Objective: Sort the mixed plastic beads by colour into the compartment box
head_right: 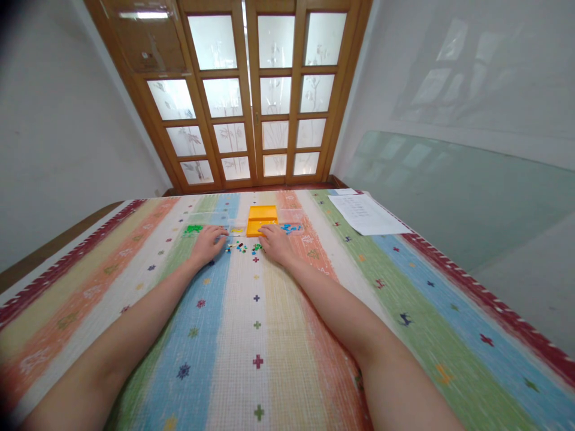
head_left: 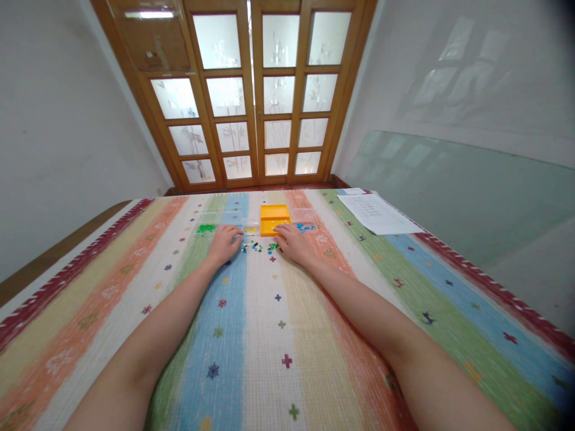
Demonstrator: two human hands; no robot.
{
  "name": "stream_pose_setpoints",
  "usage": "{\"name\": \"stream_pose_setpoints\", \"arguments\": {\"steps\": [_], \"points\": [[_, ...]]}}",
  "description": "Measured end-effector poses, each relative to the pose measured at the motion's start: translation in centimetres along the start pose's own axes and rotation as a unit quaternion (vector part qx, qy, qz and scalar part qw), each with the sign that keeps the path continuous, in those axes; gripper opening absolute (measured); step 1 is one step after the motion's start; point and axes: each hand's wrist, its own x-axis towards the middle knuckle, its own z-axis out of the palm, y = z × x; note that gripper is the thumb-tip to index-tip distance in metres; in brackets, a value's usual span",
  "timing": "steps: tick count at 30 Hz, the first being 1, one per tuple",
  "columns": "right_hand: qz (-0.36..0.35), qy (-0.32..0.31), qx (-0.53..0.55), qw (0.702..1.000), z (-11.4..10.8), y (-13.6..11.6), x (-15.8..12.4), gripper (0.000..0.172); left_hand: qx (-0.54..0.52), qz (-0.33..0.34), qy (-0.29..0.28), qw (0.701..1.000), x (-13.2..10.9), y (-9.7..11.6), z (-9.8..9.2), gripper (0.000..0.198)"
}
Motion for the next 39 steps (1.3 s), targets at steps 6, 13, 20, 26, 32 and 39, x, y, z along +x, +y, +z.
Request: {"name": "stream_pose_setpoints", "arguments": {"steps": [6,13,20,26,32,39], "points": [[-0.008,0.0,0.0,1.0,0.1,0.1,0.0,0.026,-0.023,0.113,-0.112,0.987,-0.1,2.6,-0.1,0.021],[-0.023,-0.018,-0.002,1.0,-0.2,-0.3,0.0,0.023,-0.024,0.114,-0.122,0.986,-0.1,3.1,0.1,0.02],[-0.103,-0.065,0.025,0.992,-0.5,-1.3,0.0,0.019,-0.037,0.115,-0.115,0.986,-0.2,3.0,0.3,0.016],[-0.145,-0.084,0.063,0.984,-0.4,-1.2,-0.1,0.016,-0.031,0.122,-0.114,0.986,-0.2,3.1,0.4,0.013],[-0.167,-0.106,0.051,0.979,-0.4,-1.3,-0.2,0.01,-0.035,0.129,-0.102,0.986,-0.4,3.5,0.2,0.012],[-0.117,-0.051,0.04,0.991,-0.1,-0.3,0.2,0.012,-0.035,0.137,-0.103,0.985,-0.4,4.0,0.0,0.015]]}}
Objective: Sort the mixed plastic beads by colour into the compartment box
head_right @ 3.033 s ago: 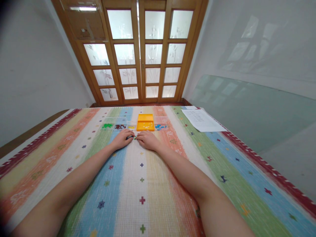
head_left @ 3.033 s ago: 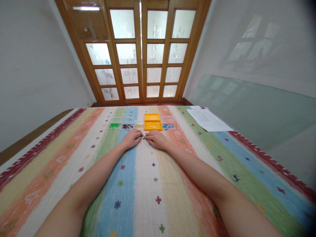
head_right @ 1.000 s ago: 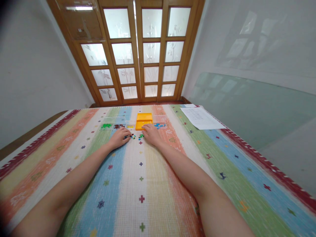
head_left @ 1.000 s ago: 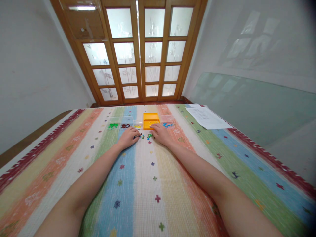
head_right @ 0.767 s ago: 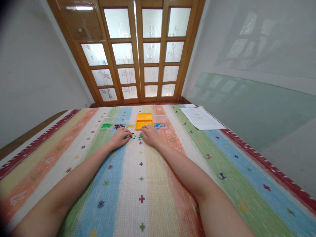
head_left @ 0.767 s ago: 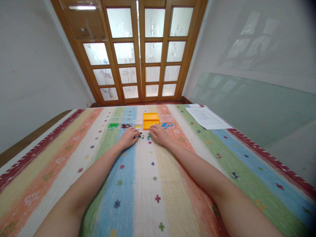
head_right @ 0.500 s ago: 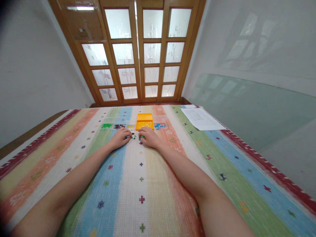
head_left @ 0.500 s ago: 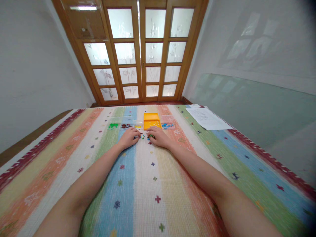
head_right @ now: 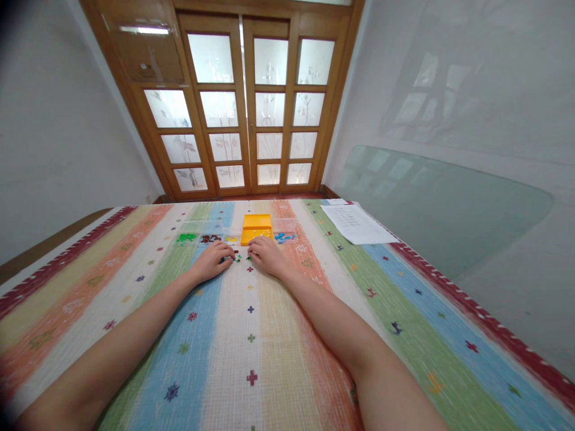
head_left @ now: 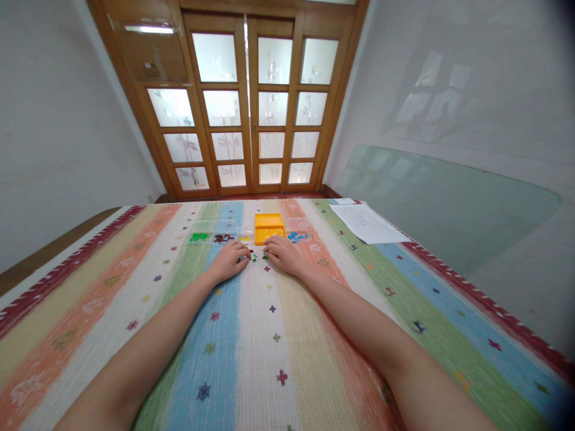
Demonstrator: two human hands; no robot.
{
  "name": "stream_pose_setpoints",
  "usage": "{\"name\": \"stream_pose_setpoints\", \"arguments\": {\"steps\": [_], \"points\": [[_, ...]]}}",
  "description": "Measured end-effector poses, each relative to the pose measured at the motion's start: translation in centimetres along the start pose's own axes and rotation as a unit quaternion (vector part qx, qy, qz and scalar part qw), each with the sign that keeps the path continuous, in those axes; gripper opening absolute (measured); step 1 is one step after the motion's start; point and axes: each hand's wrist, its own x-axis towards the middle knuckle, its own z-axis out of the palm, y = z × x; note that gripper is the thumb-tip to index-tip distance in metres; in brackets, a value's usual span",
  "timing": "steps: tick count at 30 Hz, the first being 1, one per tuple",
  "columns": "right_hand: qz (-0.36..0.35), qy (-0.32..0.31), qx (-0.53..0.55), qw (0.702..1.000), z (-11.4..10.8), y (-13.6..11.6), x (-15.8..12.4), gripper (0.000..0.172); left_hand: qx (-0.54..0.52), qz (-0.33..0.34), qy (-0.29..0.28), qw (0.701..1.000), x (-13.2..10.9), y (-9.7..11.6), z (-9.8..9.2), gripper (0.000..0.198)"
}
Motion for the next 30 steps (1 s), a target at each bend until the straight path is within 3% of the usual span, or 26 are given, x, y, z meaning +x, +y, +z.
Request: {"name": "stream_pose_setpoints", "arguments": {"steps": [3,7,14,17,24,30], "points": [[0.088,0.073,-0.019,0.993,-0.7,1.9,-0.1,0.012,0.002,0.002,-0.005,1.0,0.0,0.0,0.0,0.016],[0.207,0.159,-0.068,0.963,-1.9,4.9,-0.6,0.013,0.003,0.003,-0.007,1.0,0.0,-0.1,0.0,0.017],[0.318,0.186,-0.138,0.919,-2.5,7.0,-1.4,0.018,0.006,0.004,-0.011,1.0,-0.1,-0.3,0.2,0.02],[0.303,0.177,-0.125,0.928,-2.3,6.3,-1.3,0.02,0.009,0.003,-0.012,1.0,-0.1,-0.4,0.3,0.021],[0.189,0.098,-0.088,0.973,-0.9,2.4,-0.4,0.016,0.022,0.004,-0.013,1.0,-0.2,-0.4,0.5,0.027],[0.153,0.076,-0.062,0.983,-0.5,1.3,-0.3,0.014,0.025,0.01,-0.037,0.999,0.0,-0.2,0.5,0.032]]}}
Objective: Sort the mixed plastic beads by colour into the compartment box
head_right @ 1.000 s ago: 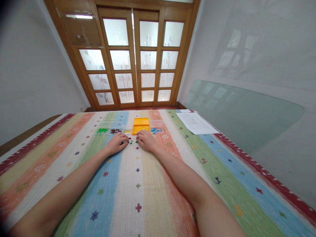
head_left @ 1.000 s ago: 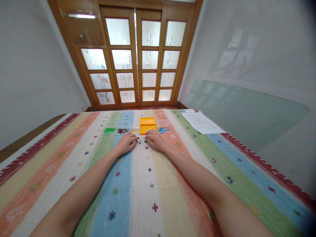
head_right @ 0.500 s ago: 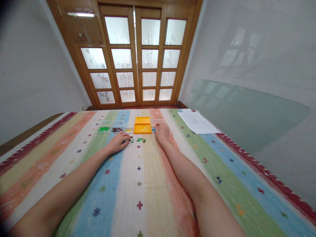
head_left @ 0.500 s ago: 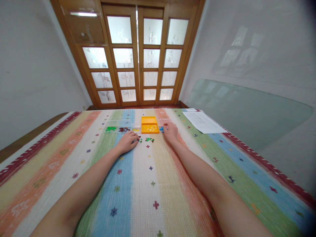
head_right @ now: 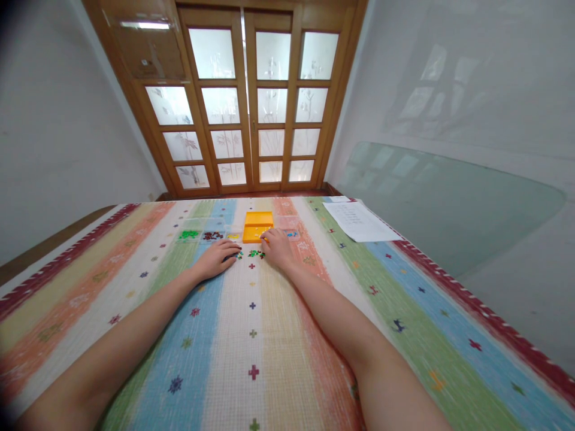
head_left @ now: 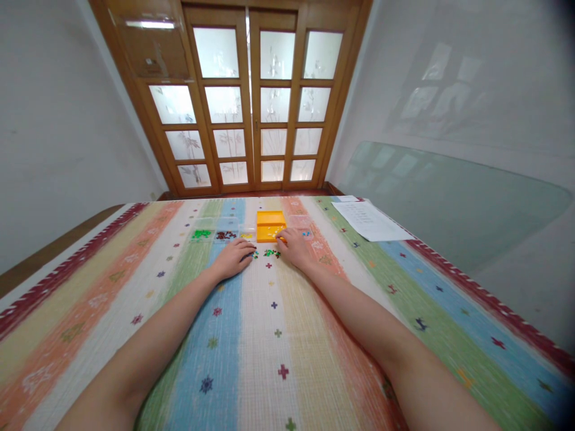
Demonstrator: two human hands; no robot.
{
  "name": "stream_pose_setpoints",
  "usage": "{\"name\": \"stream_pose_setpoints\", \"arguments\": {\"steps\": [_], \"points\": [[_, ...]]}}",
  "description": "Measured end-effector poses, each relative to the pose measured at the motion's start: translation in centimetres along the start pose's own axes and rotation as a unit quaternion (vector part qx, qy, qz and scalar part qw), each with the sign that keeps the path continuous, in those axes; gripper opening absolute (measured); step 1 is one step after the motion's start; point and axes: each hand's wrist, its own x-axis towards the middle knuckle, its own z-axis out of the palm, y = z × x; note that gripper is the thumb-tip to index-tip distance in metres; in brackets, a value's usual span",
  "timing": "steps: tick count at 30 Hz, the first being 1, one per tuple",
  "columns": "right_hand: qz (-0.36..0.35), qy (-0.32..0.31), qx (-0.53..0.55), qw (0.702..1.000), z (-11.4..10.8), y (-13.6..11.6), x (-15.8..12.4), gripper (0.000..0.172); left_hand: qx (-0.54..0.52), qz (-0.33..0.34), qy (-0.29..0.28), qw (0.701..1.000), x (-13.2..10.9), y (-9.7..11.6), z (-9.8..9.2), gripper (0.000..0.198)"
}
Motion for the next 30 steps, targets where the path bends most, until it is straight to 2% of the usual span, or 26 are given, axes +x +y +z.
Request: {"name": "stream_pose_setpoints", "arguments": {"steps": [7,13,17,25,30], "points": [[0.017,0.004,0.016,1.0,-0.1,0.4,0.1,0.016,0.018,-0.007,-0.017,1.0,-0.1,-0.3,0.4,0.039],[0.006,0.003,0.019,1.0,0.1,0.5,0.0,0.016,0.021,-0.025,0.002,0.999,-0.2,-0.8,0.9,0.042],[0.006,0.001,0.021,1.0,0.2,0.7,0.0,0.016,0.017,-0.048,0.049,0.998,-0.1,-1.3,0.8,0.041],[0.003,-0.004,0.02,1.0,0.3,0.8,-0.1,0.015,-0.019,-0.196,0.191,0.962,-0.7,-4.6,0.5,0.043],[0.001,-0.009,0.024,1.0,0.2,0.5,-0.1,0.015,-0.008,-0.243,0.228,0.943,-1.4,-6.5,0.5,0.042]]}}
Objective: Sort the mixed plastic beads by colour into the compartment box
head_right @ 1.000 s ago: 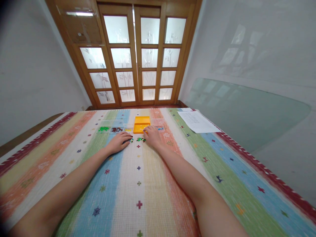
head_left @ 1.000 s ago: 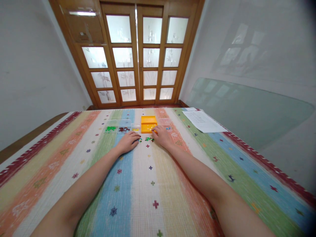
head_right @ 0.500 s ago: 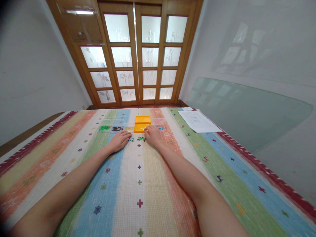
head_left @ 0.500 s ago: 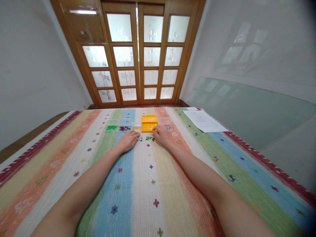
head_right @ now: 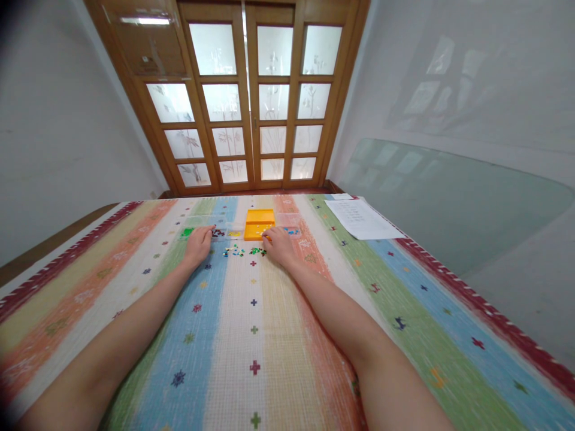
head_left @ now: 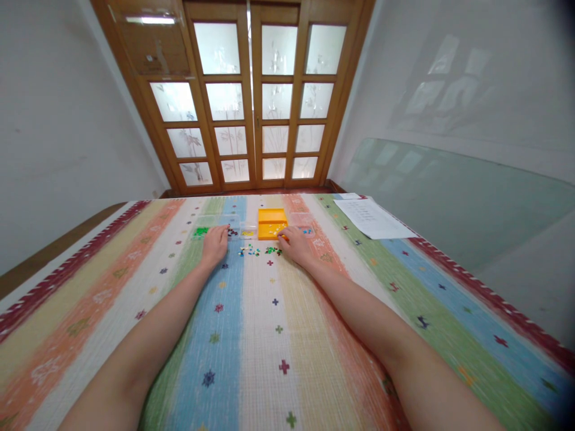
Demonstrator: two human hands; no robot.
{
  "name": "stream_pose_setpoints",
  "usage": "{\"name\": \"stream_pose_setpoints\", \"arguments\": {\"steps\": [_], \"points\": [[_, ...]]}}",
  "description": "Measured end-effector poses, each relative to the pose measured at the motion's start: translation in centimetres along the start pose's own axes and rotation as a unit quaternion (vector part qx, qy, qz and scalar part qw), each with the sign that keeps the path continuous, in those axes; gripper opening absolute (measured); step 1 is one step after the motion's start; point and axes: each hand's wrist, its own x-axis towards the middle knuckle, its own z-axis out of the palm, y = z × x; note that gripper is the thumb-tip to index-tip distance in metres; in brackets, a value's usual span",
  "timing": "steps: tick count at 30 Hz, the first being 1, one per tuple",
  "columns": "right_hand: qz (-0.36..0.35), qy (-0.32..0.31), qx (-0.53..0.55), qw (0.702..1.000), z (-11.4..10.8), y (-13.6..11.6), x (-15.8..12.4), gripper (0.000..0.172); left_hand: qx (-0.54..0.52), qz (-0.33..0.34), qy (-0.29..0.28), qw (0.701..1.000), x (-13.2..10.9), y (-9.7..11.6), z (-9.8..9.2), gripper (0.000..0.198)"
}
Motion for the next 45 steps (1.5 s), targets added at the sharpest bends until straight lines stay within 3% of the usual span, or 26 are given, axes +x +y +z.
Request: {"name": "stream_pose_setpoints", "arguments": {"steps": [5,12,16,27,38,45], "points": [[0.004,-0.005,0.001,1.0,-0.2,-0.3,0.0,0.016,0.03,0.033,-0.008,0.999,-0.1,0.3,-0.3,0.036],[-0.002,-0.012,-0.002,1.0,-0.1,-0.1,0.0,0.015,0.003,0.186,-0.163,0.969,-0.9,4.3,-0.7,0.032],[-0.004,-0.018,-0.001,1.0,-0.1,-0.2,0.0,0.016,0.004,0.22,-0.214,0.952,-1.1,5.4,-0.6,0.033],[-0.012,-0.022,-0.002,1.0,0.0,-0.1,0.0,0.014,0.019,0.205,-0.208,0.956,-1.4,4.5,0.1,0.036],[-0.014,-0.026,-0.012,1.0,-0.1,-0.4,0.0,0.015,0.047,0.243,-0.22,0.944,-1.3,5.3,-0.4,0.034],[-0.013,-0.035,-0.009,0.999,0.0,-0.2,0.1,0.014,0.074,0.24,-0.226,0.941,-1.3,4.9,0.2,0.039]]}}
